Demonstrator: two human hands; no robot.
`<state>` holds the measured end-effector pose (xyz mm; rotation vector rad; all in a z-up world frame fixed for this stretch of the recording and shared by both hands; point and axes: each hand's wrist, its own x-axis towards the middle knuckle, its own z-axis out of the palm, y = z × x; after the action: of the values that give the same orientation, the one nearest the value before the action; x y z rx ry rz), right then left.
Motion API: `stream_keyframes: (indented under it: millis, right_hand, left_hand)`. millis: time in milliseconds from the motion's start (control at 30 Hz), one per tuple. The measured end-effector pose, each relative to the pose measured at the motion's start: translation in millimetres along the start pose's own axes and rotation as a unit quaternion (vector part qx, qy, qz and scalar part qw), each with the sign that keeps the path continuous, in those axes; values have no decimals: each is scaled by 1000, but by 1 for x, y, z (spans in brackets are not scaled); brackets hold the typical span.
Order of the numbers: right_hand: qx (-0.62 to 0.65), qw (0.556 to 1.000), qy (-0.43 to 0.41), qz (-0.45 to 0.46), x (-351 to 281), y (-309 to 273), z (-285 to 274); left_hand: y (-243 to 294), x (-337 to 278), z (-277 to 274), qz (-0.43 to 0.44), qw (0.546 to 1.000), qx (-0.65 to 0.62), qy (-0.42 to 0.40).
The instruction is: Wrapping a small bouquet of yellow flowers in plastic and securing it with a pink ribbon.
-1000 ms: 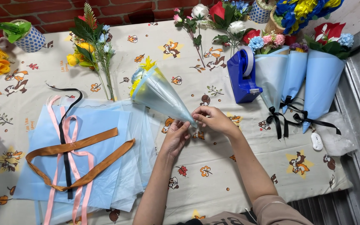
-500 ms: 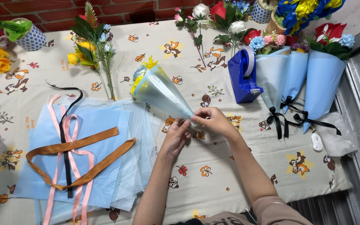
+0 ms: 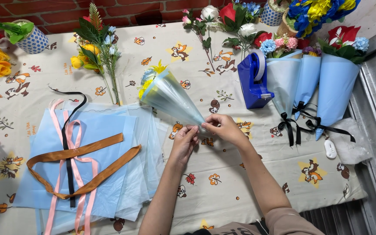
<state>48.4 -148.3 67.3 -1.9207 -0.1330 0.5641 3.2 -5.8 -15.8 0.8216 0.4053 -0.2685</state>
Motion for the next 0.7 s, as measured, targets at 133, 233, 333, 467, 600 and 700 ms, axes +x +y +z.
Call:
stream_keyframes:
  millis: [133,233,333,467,600,700]
  right_hand:
    - [9,1000,8,-5,4,14,0]
    - [14,1000,8,-5,3,17,0]
    - [58,998,8,23,-5,14,0]
    - [93,995,21,28,-5,27,1]
    - [113,992,45,33,-15,32,5]
    - [119,990,72,32,-3,70,14]
  left_hand:
    - [4,-6,8,12,999,30,20]
    - [11,-14,17,25,996,72,41]
    - [19,-22,27,24,991,123,54]
    - [18,-24,32,45,982,173,66]
    - [0,-12,26,72,969,220,80]
    - [8,-17,33,72,961,248,94]
